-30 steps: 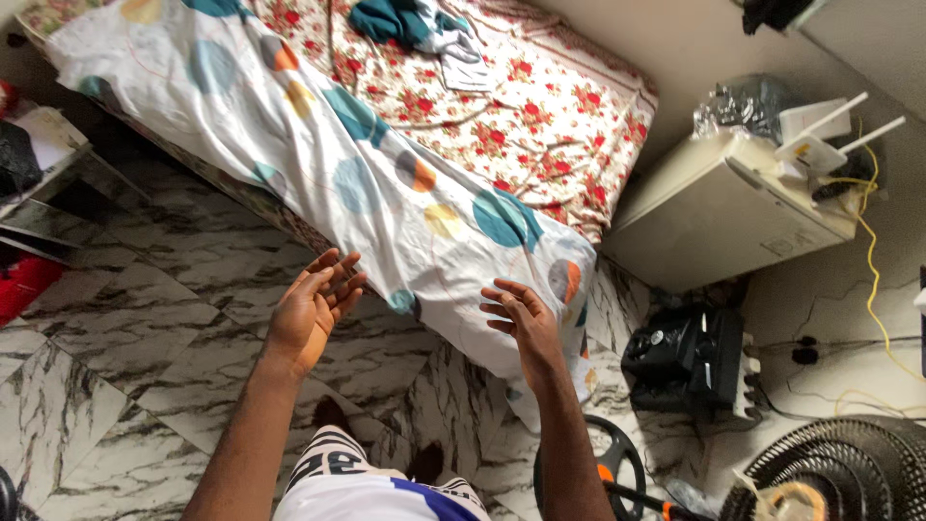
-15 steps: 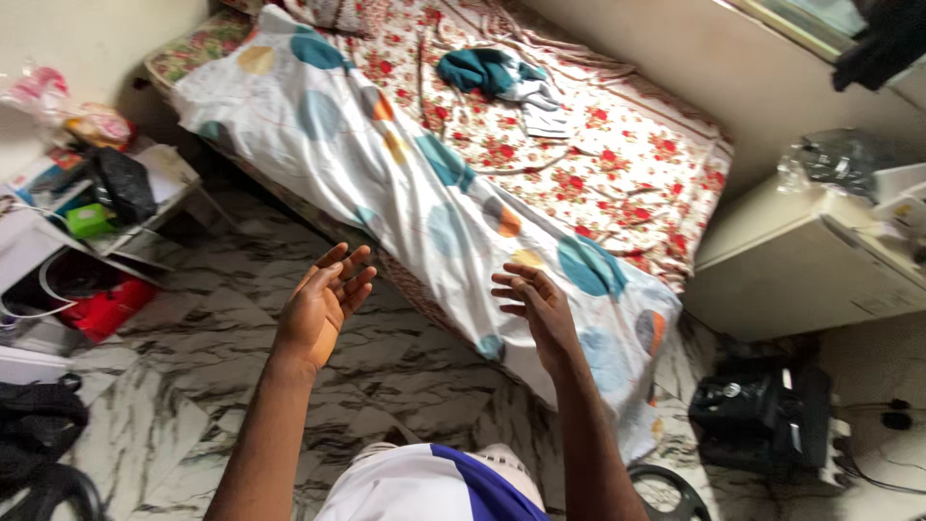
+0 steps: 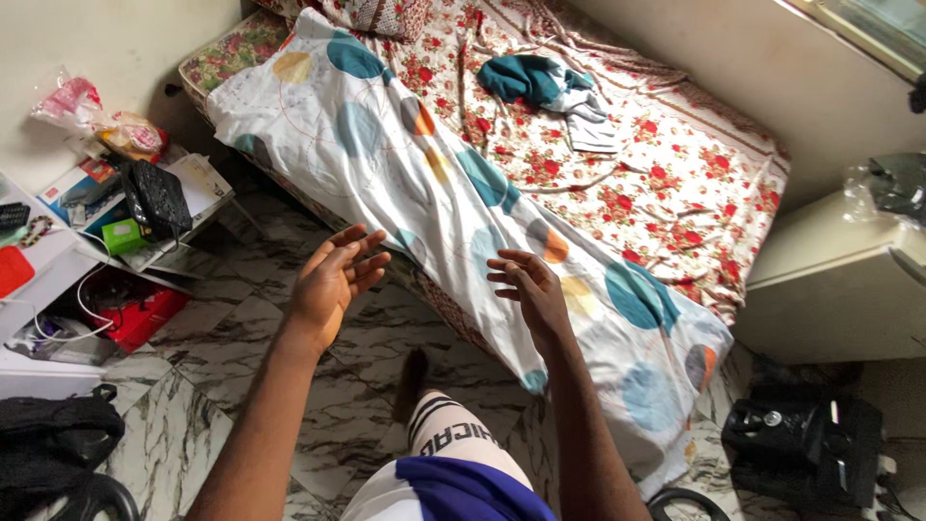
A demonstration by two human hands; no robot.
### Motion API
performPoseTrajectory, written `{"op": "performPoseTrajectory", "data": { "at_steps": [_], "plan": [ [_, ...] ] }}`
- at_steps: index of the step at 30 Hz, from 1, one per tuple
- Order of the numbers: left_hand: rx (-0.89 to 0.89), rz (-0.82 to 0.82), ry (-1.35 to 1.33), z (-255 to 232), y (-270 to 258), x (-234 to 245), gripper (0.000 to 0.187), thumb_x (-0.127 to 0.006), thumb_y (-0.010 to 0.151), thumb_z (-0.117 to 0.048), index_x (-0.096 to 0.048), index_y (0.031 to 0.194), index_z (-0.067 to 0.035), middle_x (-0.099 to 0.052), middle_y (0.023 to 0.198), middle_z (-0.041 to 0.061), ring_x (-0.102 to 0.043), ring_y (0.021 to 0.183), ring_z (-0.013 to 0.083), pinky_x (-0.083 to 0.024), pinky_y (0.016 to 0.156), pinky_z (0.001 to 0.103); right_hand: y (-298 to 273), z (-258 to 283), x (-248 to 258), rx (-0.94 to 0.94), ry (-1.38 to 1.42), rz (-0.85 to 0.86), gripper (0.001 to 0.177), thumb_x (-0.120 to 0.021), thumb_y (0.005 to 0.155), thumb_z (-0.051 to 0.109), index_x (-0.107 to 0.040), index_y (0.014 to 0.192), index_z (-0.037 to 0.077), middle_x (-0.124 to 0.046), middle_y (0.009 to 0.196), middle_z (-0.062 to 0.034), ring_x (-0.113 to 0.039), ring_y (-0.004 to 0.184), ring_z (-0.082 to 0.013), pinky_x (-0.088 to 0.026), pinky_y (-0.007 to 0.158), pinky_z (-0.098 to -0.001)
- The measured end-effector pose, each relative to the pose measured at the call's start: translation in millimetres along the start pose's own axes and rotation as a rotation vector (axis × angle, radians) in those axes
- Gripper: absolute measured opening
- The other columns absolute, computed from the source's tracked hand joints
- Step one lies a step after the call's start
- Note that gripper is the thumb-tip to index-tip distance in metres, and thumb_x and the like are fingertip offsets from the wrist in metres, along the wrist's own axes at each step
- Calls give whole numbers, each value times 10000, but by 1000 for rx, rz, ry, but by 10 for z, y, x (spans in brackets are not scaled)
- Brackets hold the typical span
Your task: The person folds a blue and white patterned garment on a bed by hand, smoothing the fabric and folding it into a square shape.
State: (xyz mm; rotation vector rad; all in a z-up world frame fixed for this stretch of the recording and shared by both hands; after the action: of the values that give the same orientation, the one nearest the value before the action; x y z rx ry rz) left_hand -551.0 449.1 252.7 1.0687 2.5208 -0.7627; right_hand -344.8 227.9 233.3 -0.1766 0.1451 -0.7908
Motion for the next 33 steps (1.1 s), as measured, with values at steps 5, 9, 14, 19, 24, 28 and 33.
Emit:
{"op": "performPoseTrajectory", "data": {
  "at_steps": [5,9,14,19,24,28,33],
  "plan": [
    [38,0,111,-111,682,96,308,-460,1056,-217,-556,1317,-84,-702,1277,84,-704,1041,178,-587,892,322,683,-220,-134,-7,-2,-48,351,-560,1026,243,-621,1304,37,-742,1224,-114,-720,1075,-201,-564,891,-340],
    [79,0,149,-221,1193,222,330,-461,1055,-242,-572,1324,-87,-706,1270,81,-701,1031,181,-581,871,319,1249,-431,-242,-17,55,-89,349,-547,1016,212,-623,1302,28,-749,1214,-119,-729,1043,-210,-561,861,-349],
    [177,-1,206,-286,1745,477,330,-496,1040,-237,-545,1325,-78,-716,1273,94,-713,1047,183,-583,877,327,1765,-572,-441,-55,29,-157,338,-563,1014,204,-627,1293,24,-746,1195,-122,-729,1036,-214,-572,853,-356],
    [229,41,228,-307,2174,606,339,-509,1037,-226,-559,1342,-87,-705,1292,88,-702,1057,183,-581,895,330,1935,-673,-542,-112,-40,-244,336,-544,1016,217,-627,1291,42,-749,1190,-99,-726,1061,-190,-577,865,-334],
    [309,130,260,-183,2573,893,339,-509,1042,-220,-550,1349,-82,-700,1310,101,-701,1074,201,-579,914,342,1921,-1117,-636,-121,-9,-320,324,-563,1005,190,-647,1273,27,-752,1150,-113,-719,1016,-195,-574,853,-330],
    [436,168,291,31,2886,1277,336,-505,1032,-214,-553,1345,-105,-703,1303,80,-707,1069,202,-582,913,351,1778,-1571,-770,-170,-31,-442,329,-565,986,190,-641,1267,36,-750,1147,-92,-708,1016,-179,-576,831,-329],
    [525,254,359,250,3314,1721,331,-495,1040,-205,-559,1345,-93,-715,1281,84,-717,1053,209,-577,891,342,1676,-1884,-979,-170,-277,-649,283,-611,952,184,-710,1168,30,-788,1043,-107,-737,958,-196,-570,851,-325]
  ]
}}
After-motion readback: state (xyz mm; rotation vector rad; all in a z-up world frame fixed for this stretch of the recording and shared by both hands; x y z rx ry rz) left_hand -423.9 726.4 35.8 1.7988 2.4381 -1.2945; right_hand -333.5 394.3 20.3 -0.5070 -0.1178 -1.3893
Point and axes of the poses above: each hand's wrist, its own y-axis towards the middle knuckle, its own x-axis out of the back of the hand, z = x × y, the point moved 8 cm from there along y, towards the middle knuckle
